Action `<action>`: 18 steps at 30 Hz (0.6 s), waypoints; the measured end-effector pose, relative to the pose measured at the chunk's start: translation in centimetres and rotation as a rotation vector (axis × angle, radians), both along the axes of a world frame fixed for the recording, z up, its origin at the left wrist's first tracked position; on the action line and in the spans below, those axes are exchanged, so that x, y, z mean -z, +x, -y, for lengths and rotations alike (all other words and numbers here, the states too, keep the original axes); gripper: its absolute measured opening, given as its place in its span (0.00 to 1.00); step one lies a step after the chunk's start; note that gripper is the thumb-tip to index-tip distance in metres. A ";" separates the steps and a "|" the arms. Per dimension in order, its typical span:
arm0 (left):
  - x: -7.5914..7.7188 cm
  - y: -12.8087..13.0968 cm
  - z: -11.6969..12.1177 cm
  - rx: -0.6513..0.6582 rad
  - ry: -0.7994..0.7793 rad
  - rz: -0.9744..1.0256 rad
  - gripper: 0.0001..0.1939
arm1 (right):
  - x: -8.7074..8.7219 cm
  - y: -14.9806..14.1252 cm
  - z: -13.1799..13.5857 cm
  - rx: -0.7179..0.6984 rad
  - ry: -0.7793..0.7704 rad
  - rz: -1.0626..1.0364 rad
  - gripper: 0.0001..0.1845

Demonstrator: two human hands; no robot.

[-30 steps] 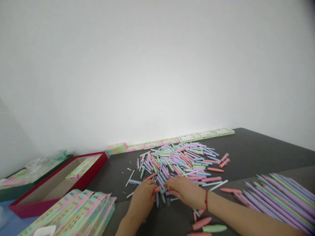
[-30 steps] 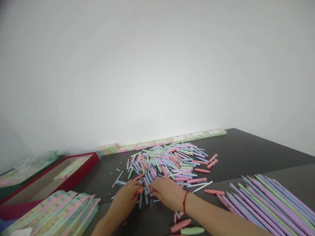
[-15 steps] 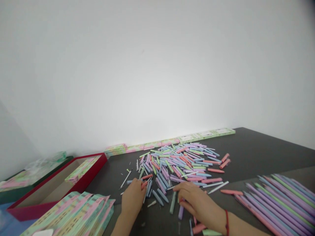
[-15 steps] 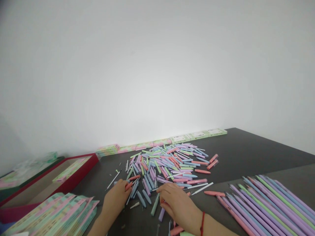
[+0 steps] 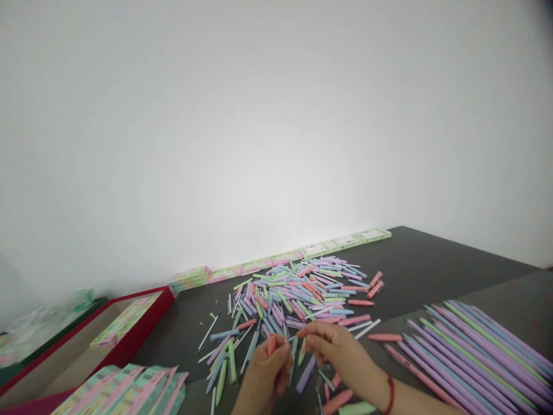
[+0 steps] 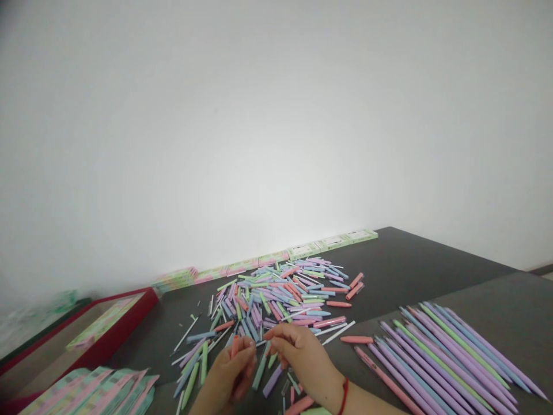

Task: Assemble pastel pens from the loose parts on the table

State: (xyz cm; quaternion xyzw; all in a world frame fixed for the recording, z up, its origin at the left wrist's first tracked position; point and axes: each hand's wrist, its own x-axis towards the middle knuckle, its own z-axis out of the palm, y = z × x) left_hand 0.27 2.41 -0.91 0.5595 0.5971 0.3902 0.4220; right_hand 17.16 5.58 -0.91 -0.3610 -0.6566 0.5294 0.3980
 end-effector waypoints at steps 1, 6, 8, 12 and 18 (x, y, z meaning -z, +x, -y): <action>0.5 0.9 0.6 0.028 -0.014 0.103 0.17 | -0.4 0.2 0.5 -0.004 0.013 0.002 0.12; 2.8 3.3 2.1 0.160 -0.056 0.564 0.24 | -1.4 1.7 2.7 0.030 0.193 0.090 0.10; 3.3 3.5 2.1 0.214 -0.054 0.756 0.21 | -1.2 2.1 3.0 0.060 0.239 0.103 0.09; 3.2 3.3 2.1 0.142 0.004 0.917 0.18 | -0.1 2.5 2.6 0.074 0.237 0.108 0.11; 3.3 3.2 2.2 0.049 0.106 0.697 0.20 | 1.1 2.3 2.2 0.082 0.225 0.098 0.12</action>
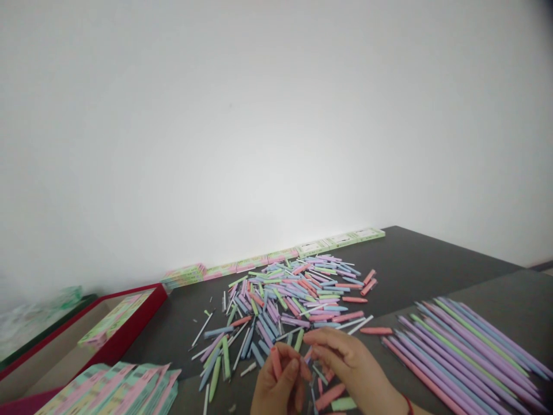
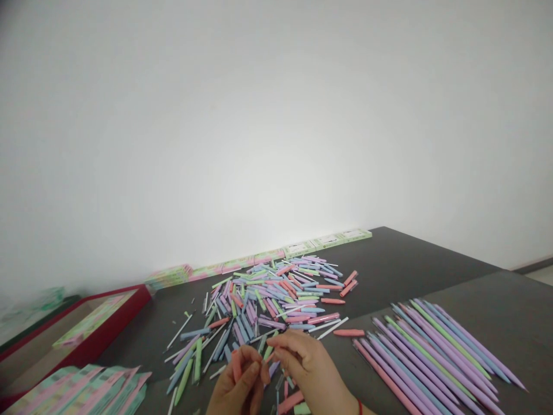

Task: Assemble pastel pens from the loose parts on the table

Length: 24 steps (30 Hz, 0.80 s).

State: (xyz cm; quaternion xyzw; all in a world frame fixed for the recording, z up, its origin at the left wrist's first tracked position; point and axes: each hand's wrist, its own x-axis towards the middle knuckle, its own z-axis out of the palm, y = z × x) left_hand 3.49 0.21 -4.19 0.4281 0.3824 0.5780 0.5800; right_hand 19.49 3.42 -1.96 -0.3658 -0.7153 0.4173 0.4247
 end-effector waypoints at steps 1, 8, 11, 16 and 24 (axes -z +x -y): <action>0.2 0.0 -0.1 -0.027 0.003 -0.024 0.20 | 0.0 0.0 0.0 -0.001 -0.005 0.002 0.13; 0.8 -0.8 -0.6 -0.161 -0.061 -0.272 0.21 | 0.0 0.8 -1.1 0.026 0.033 0.136 0.10; 0.6 -0.7 -0.2 -0.154 -0.079 -0.321 0.19 | 0.4 1.1 -1.8 -0.022 0.164 0.264 0.10; 1.0 -0.1 0.1 -0.213 -0.068 -0.299 0.19 | 1.3 0.6 -1.9 -0.069 0.226 0.382 0.12; 1.2 -0.7 -0.1 -0.168 -0.077 -0.357 0.18 | 1.1 1.2 -1.8 -0.196 0.486 0.587 0.09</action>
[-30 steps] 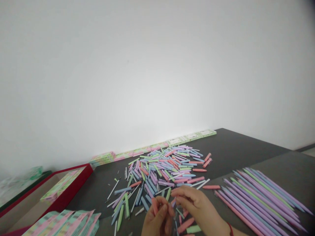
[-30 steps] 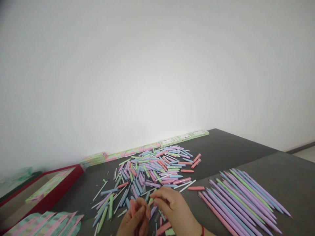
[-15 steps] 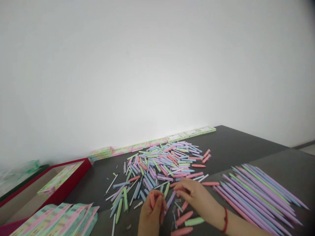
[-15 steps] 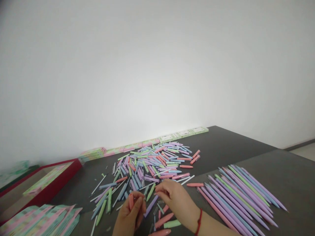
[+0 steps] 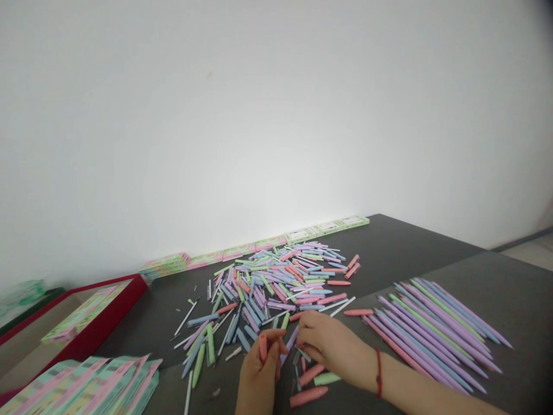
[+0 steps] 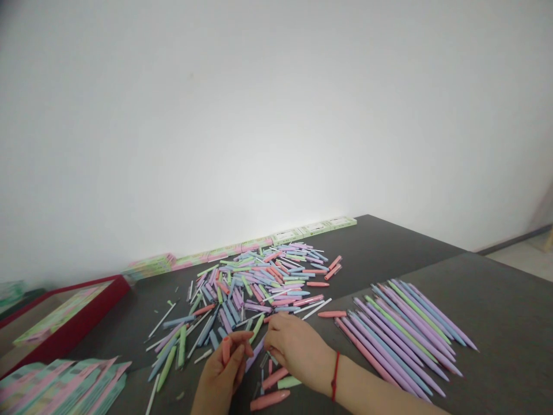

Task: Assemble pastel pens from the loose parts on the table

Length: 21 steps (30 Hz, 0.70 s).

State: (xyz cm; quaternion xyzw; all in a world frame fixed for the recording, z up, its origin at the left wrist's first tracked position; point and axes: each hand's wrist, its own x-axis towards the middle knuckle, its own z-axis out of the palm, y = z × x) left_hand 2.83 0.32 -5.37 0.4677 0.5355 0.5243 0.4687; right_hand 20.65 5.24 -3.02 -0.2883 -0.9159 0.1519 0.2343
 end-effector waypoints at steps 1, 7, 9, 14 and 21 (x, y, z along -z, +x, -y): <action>0.0 -0.1 0.0 0.005 0.001 -0.002 0.18 | -0.1 0.1 0.0 -0.036 0.020 0.042 0.09; 0.2 -0.2 -0.3 0.035 -0.009 0.002 0.21 | 0.2 0.0 -0.1 -0.126 0.063 0.171 0.06; 0.3 -0.3 -0.3 0.037 -0.011 -0.006 0.21 | 0.5 0.0 -0.3 -0.114 0.063 0.170 0.05; 0.4 -0.2 0.0 0.074 -0.014 -0.047 0.20 | 0.2 0.2 -0.1 0.014 -0.003 0.057 0.05; 0.7 0.1 0.0 0.139 0.027 0.035 0.17 | -2.4 0.0 1.1 0.152 -0.307 -0.152 0.07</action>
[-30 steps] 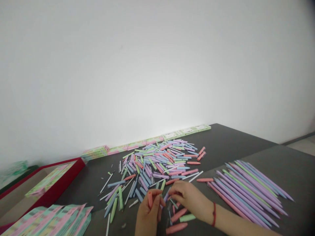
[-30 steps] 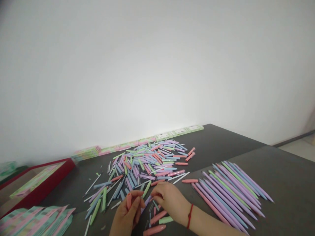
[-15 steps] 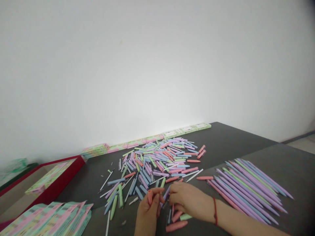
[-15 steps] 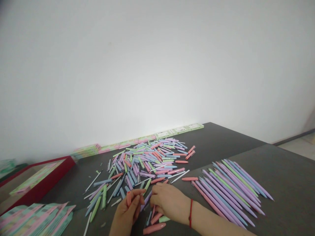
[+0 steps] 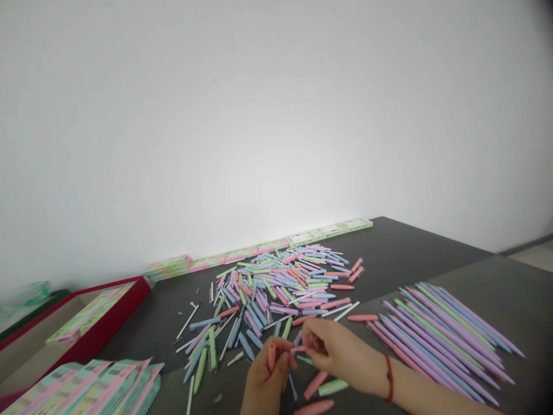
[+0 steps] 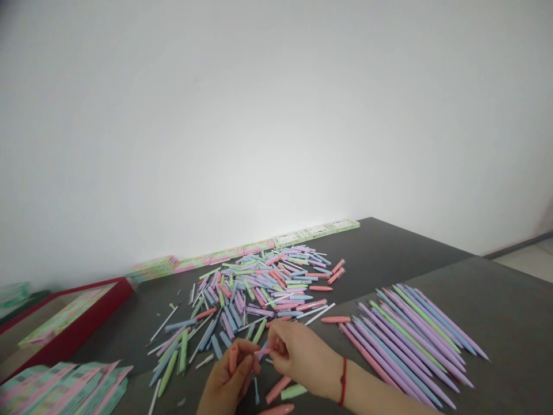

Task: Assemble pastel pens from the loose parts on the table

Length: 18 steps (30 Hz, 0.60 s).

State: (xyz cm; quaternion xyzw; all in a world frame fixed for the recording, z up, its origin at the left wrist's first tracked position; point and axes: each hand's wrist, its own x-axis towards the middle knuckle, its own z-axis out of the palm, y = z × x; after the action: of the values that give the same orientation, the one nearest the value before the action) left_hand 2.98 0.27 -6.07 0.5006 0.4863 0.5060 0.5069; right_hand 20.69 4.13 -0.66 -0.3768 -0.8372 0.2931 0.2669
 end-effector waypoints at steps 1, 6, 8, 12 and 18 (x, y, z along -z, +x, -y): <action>0.0 0.0 0.0 0.017 -0.003 0.010 0.16 | -0.1 -0.1 0.1 0.008 0.008 -0.003 0.08; 0.0 0.0 0.0 -0.051 -0.020 0.089 0.18 | 0.2 -0.2 0.4 0.041 0.082 0.034 0.10; 0.0 0.0 0.0 -0.060 -0.021 0.097 0.18 | 0.2 -0.1 0.3 0.056 0.093 0.043 0.10; -0.2 0.0 0.0 -0.020 -0.030 0.056 0.17 | 0.1 0.0 0.1 0.065 0.099 0.046 0.08; -0.6 0.2 0.1 -0.046 0.008 -0.008 0.16 | 0.2 0.6 -0.5 0.074 0.078 0.080 0.07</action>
State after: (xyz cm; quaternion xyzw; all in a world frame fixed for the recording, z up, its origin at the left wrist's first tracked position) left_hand 3.17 0.15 -5.43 0.4936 0.4976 0.5173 0.4912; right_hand 21.30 4.63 -0.88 -0.4082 -0.8435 0.2350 0.2582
